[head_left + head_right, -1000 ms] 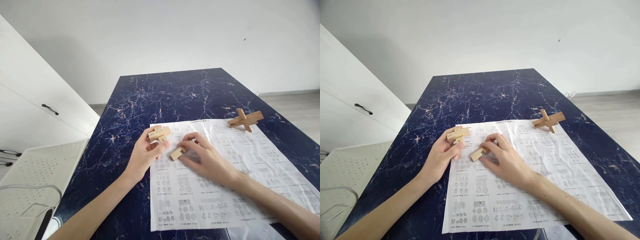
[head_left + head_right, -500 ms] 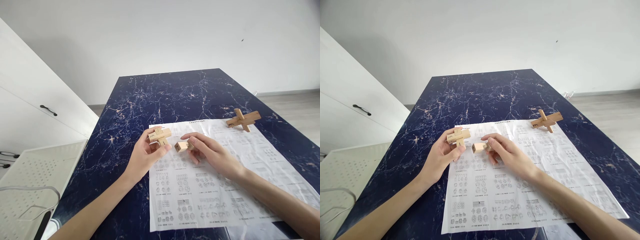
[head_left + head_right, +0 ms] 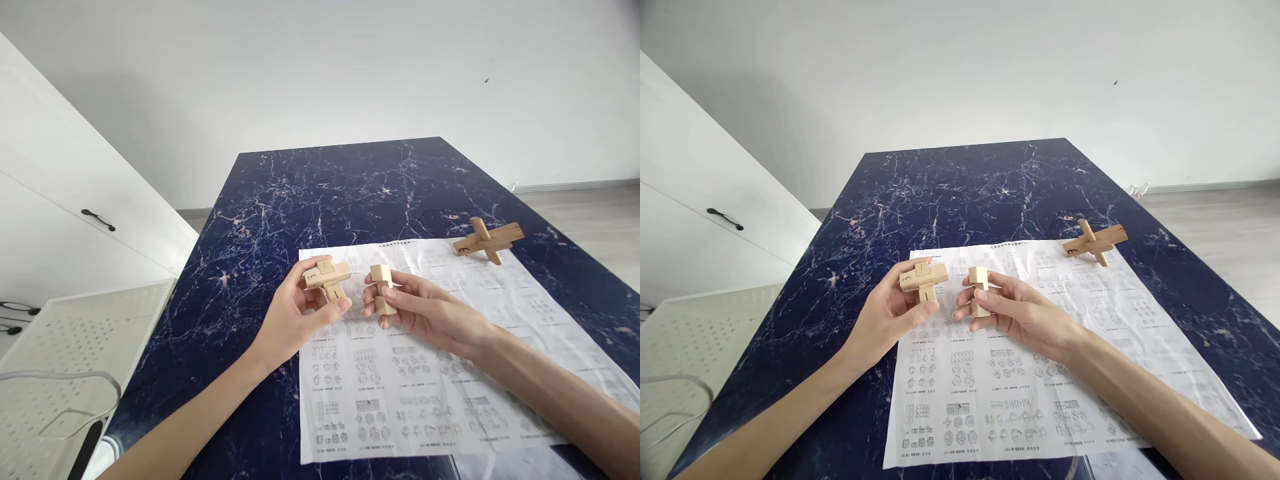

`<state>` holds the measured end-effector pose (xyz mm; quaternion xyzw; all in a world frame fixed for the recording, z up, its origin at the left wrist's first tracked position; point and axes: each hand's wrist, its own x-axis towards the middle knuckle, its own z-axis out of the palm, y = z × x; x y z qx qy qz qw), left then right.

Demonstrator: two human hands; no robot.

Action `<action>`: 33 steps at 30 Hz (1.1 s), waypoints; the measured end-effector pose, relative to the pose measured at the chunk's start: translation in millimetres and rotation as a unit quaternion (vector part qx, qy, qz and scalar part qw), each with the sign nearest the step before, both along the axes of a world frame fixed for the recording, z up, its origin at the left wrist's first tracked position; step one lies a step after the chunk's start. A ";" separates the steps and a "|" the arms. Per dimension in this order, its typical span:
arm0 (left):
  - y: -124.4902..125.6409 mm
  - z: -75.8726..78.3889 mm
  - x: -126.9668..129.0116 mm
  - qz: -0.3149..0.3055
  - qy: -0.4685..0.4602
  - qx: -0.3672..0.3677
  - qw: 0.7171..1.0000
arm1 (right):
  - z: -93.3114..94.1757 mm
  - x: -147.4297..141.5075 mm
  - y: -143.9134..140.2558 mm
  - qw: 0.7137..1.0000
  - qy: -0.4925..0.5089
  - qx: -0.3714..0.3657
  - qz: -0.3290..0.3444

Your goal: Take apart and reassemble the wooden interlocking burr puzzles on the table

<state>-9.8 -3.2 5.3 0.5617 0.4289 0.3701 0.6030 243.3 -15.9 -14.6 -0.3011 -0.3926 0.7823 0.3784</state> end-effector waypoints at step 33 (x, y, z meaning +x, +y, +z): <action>1.0 -0.3 -1.1 -0.019 0.009 -0.002 1.000 | 12.8 -4.4 -2.6 0.998 -0.037 -0.024 -0.053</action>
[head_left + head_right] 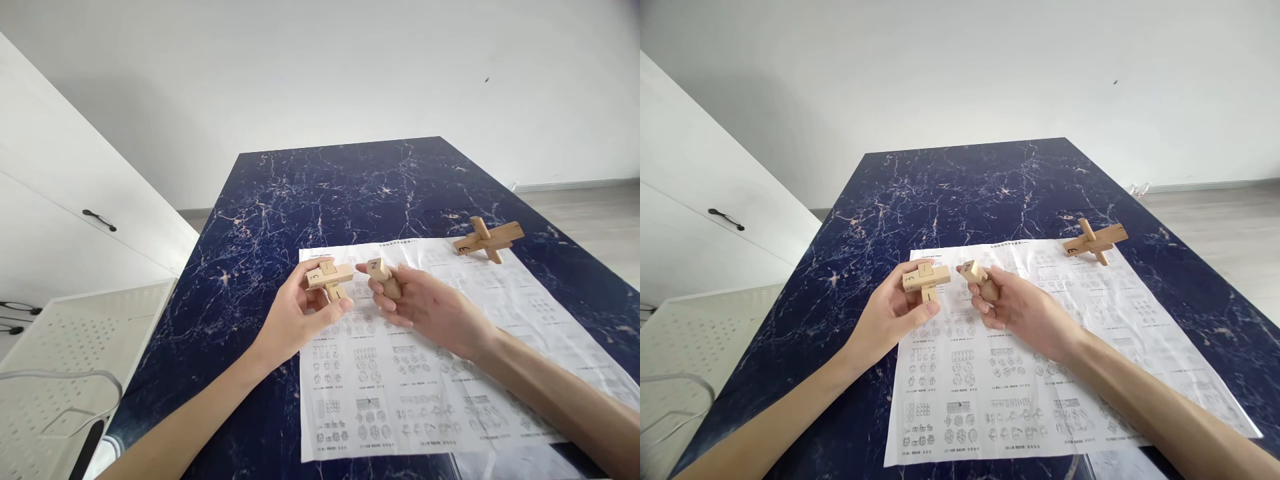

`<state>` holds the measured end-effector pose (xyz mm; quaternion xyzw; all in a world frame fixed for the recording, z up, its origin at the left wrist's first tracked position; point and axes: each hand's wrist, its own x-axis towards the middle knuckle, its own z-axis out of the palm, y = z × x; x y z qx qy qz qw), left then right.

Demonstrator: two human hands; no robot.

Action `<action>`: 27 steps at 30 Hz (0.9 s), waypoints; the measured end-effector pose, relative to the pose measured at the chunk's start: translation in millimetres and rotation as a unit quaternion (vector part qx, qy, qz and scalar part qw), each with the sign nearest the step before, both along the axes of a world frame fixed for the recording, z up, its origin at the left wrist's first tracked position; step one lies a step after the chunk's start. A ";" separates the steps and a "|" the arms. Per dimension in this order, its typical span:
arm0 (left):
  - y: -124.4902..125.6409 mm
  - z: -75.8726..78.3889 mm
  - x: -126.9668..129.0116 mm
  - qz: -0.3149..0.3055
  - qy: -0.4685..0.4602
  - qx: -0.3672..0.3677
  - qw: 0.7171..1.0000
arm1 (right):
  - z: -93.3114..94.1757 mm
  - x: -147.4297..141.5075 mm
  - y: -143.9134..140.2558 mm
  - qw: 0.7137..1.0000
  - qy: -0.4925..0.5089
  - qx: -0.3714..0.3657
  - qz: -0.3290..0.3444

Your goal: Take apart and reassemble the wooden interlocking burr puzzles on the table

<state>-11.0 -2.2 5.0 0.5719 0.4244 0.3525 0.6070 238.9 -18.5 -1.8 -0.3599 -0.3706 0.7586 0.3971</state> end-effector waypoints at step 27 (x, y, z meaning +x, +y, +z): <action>-2.4 0.2 1.4 -0.031 0.012 0.024 0.999 | -2.9 -1.4 -1.4 0.972 -0.152 0.180 -0.001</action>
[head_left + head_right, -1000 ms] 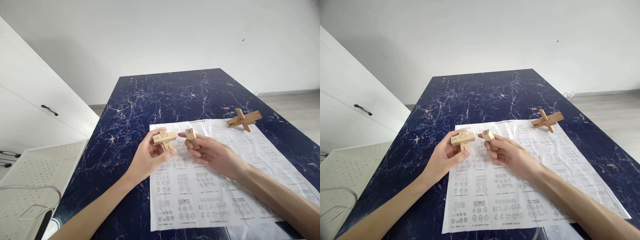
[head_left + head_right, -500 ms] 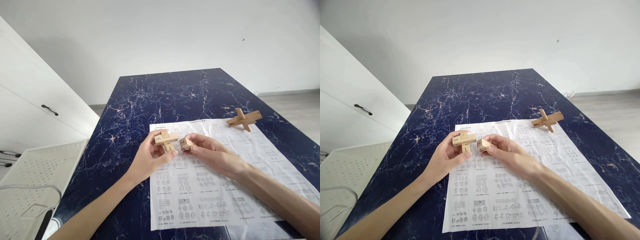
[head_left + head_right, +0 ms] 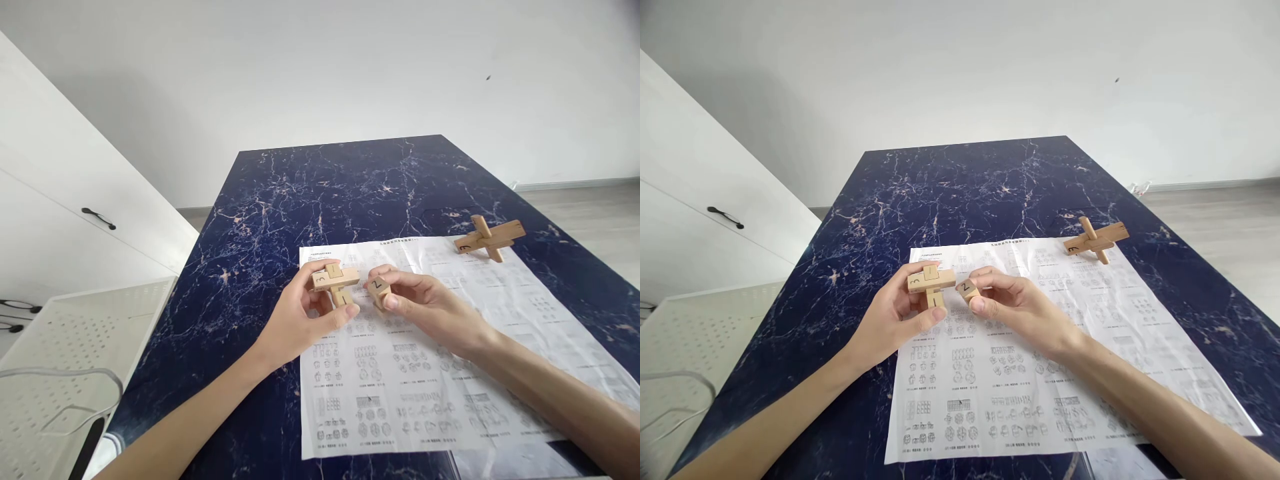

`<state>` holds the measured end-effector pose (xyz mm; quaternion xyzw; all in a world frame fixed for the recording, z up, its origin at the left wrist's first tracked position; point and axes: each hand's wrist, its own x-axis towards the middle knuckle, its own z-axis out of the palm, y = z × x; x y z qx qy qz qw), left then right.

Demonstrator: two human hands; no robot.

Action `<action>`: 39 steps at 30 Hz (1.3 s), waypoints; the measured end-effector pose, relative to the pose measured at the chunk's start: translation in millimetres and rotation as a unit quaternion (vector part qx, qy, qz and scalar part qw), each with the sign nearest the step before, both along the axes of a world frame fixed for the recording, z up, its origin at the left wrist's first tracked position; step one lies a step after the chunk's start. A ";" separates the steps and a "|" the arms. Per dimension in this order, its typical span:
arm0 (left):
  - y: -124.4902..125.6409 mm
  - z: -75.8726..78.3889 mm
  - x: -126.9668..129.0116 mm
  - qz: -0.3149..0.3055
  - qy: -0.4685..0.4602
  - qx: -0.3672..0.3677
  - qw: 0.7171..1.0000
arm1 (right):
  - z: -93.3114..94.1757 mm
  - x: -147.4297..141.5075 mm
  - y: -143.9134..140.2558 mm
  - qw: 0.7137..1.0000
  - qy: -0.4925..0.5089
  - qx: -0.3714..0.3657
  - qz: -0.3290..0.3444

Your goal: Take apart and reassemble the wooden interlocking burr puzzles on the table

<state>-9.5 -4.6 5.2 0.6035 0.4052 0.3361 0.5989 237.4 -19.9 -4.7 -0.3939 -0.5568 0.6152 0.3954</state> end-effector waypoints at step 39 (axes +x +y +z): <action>-4.8 -12.9 1.0 -0.059 0.161 0.200 0.965 | -17.6 -5.9 -20.1 0.898 -0.230 0.368 -0.073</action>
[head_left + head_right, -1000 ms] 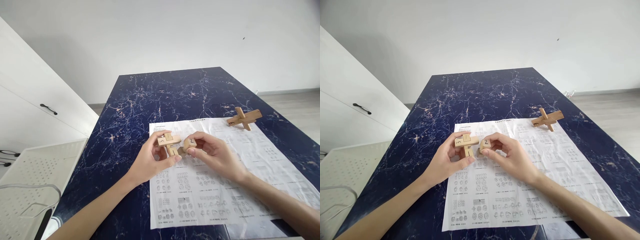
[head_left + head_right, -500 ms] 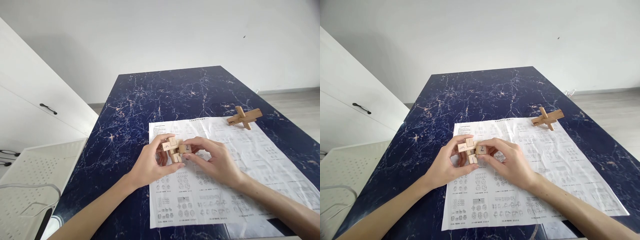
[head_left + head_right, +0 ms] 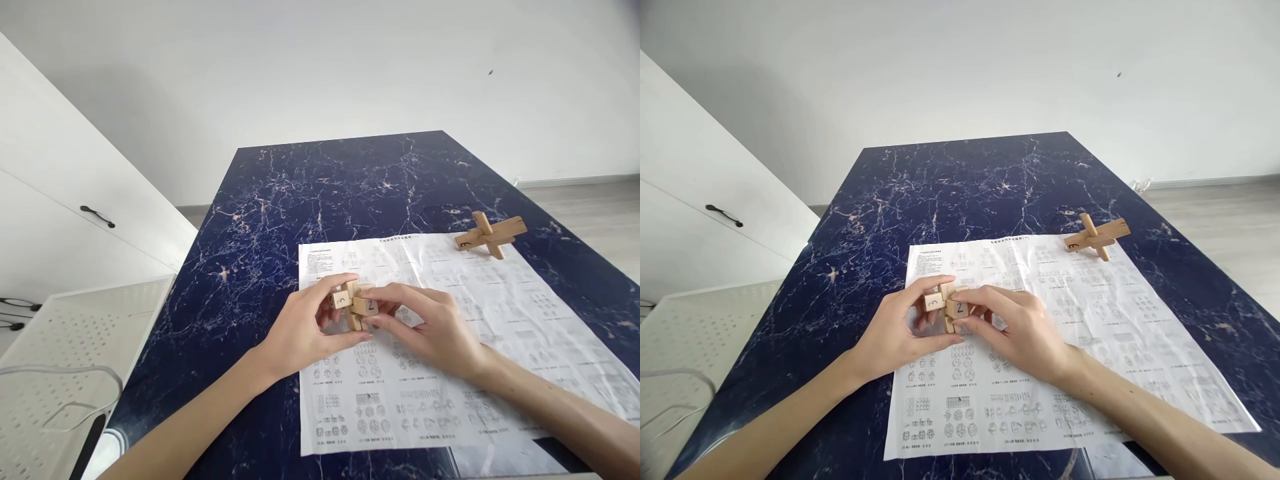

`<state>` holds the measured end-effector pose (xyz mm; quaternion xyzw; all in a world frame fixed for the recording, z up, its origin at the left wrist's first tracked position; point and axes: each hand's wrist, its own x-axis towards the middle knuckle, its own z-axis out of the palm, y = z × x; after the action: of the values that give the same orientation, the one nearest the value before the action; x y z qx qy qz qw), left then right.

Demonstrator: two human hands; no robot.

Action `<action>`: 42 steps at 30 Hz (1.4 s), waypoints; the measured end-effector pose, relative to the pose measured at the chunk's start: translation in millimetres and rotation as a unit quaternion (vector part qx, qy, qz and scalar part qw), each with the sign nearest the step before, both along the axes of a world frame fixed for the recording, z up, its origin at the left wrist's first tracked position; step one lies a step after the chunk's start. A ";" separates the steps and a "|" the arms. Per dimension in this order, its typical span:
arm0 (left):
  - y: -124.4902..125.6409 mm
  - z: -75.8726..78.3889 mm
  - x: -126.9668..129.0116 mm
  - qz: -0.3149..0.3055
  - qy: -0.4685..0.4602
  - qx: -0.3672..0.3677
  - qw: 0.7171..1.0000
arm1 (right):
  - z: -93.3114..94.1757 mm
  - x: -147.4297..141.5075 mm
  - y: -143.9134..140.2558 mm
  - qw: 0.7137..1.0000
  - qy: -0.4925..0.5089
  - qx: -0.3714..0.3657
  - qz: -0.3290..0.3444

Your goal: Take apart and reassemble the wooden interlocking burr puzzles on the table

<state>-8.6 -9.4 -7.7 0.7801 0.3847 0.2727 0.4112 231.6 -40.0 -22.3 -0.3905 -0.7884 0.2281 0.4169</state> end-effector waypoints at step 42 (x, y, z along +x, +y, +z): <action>2.1 13.1 0.6 -0.063 -0.075 -0.024 0.995 | 5.6 2.5 7.7 0.996 -0.060 -0.025 0.062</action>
<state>-8.0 -7.3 5.4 0.7700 0.3090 0.2951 0.4738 234.0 -32.3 -16.7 -0.3645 -0.8287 0.2493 0.3438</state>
